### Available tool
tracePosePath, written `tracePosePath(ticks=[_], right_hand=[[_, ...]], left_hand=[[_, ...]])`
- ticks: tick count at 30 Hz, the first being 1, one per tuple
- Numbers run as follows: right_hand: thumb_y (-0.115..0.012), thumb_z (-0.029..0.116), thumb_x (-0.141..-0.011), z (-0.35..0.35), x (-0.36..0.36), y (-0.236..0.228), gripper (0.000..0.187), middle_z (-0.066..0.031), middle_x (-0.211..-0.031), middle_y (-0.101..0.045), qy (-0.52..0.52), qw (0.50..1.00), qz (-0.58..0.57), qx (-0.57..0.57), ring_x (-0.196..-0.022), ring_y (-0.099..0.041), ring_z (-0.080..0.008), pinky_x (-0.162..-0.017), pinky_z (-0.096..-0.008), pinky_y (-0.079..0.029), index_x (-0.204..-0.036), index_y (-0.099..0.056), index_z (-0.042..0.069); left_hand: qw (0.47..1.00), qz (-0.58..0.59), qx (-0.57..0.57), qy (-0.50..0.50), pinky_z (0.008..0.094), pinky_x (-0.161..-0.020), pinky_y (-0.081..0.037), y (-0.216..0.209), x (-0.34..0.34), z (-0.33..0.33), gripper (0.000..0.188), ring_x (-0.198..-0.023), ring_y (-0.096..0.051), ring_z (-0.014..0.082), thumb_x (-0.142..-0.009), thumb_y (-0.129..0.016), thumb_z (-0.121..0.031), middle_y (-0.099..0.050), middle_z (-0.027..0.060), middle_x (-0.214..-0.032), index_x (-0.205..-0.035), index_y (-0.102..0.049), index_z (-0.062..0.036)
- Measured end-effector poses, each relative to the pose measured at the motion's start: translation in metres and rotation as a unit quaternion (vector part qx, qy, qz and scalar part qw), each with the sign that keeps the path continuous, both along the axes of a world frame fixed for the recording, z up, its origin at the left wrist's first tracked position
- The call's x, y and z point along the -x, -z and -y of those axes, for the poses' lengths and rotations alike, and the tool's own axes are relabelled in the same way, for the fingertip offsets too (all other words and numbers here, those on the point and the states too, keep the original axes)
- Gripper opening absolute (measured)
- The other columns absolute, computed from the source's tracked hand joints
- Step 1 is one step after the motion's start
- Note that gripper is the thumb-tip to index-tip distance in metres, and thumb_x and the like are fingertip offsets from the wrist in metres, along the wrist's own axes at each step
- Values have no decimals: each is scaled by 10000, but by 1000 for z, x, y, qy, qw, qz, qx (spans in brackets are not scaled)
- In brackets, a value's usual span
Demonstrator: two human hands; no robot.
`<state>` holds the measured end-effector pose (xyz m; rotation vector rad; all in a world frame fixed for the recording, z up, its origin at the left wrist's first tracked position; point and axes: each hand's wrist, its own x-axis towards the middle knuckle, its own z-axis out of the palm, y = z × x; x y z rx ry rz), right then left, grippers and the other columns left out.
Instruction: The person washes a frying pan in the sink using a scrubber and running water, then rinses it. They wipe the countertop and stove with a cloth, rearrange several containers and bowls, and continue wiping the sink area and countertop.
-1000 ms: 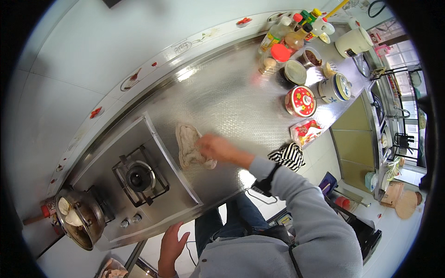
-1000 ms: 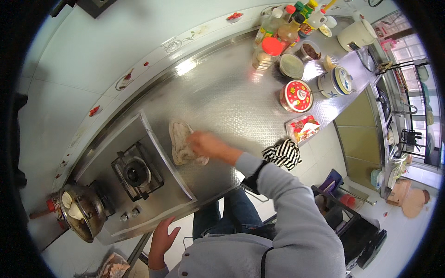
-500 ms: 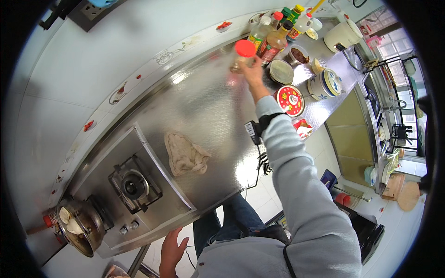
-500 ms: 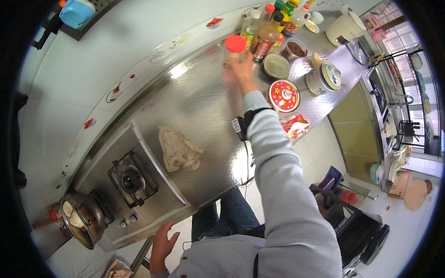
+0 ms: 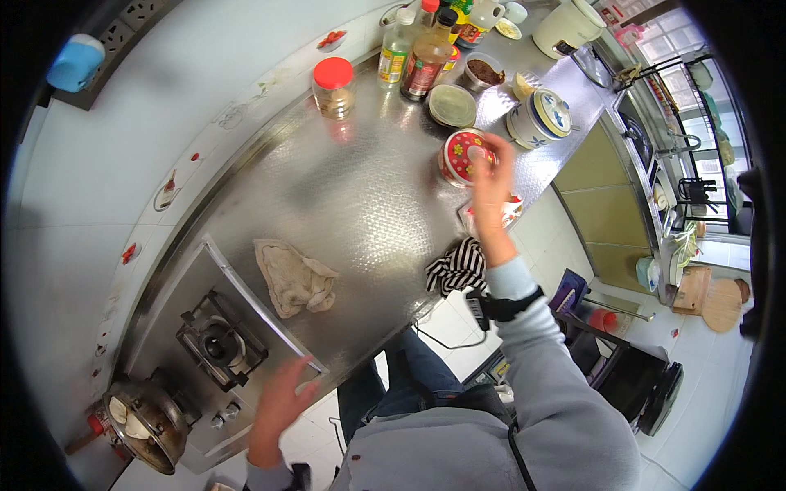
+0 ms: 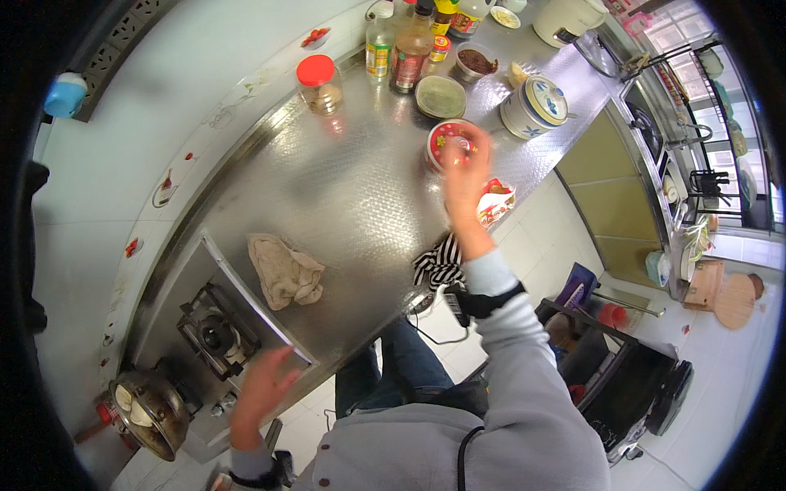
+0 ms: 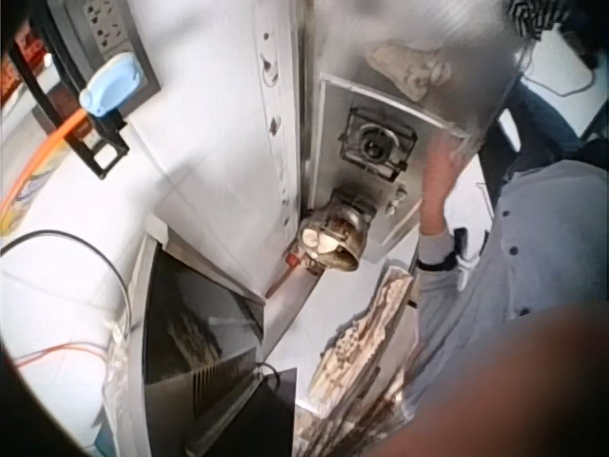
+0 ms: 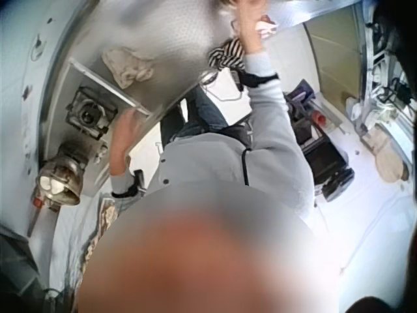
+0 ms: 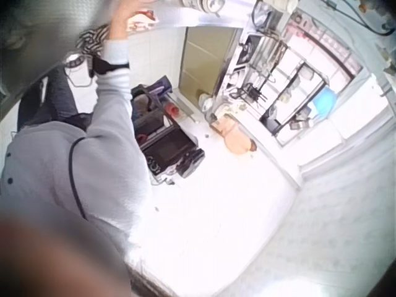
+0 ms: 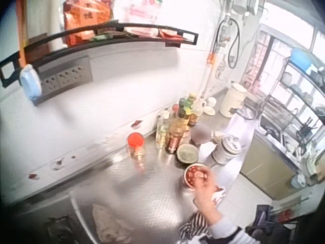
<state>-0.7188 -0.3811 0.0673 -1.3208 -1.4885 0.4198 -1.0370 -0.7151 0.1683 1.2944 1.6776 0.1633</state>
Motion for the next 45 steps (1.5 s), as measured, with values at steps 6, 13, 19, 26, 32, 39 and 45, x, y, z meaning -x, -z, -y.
tracePosePath(ticks=[6,13,19,26,32,39,45], right_hand=[[-451,217,-947,-29,-109,10,506,-131,-1312,-511,7,886,-141,442,-1174,-523,-279,-978,-400,-436,-1418,-383,43],[-468,189,-958,-52,-96,1,517,-126,-1214,-574,-70,824,-147,543,-1026,-614,-265,-758,-358,-574,-1446,-328,91],[-469,180,-951,-47,-59,6,547,-127,-1206,-581,-135,820,-189,523,-1063,-603,-235,-725,-319,-594,-1451,-293,43],[-459,129,-940,-41,15,11,553,-118,-1227,-553,-194,787,-244,533,-1068,-582,-201,-806,-352,-570,-1456,-275,49],[-484,100,-927,-44,89,15,600,-101,-1202,-544,-203,784,-279,516,-1053,-561,-194,-820,-371,-554,-1471,-233,59],[-535,99,-904,-58,155,19,626,-88,-1182,-550,-243,761,-315,512,-1025,-566,-195,-826,-367,-543,-1463,-253,80],[-576,113,-900,-58,91,31,496,-92,-1240,-537,-210,789,-334,471,-1046,-566,-184,-868,-360,-529,-1366,-421,47]], left_hand=[[990,-28,-132,32,402,-988,-417,27,18,-160,531,-1176,-528,342,-854,-663,-278,-568,204,-1229,-1292,-496,-28],[939,43,-231,-250,382,-997,-425,105,-4,-364,857,-1228,-490,319,-744,-758,-314,-471,235,-1344,-1402,-333,35],[929,105,-178,-308,375,-936,-447,137,-18,-429,907,-1163,-503,251,-771,-710,-203,-472,164,-1324,-1496,-175,-101],[926,252,-128,-249,453,-985,-383,115,-24,-418,823,-1208,-444,254,-805,-637,-257,-471,112,-1284,-1493,-202,-135],[839,289,3,-462,598,-972,-342,112,-13,-349,683,-1234,-399,332,-887,-556,-434,-415,160,-1335,-1446,-296,-141],[689,489,-14,-534,609,-1017,-326,122,-6,-323,723,-1253,-354,414,-899,-548,-527,-310,200,-1397,-1425,-294,-101],[612,513,-147,-584,530,-1060,-347,122,-8,-333,791,-1303,-338,352,-894,-556,-538,-334,208,-1372,-1430,-256,-40]])
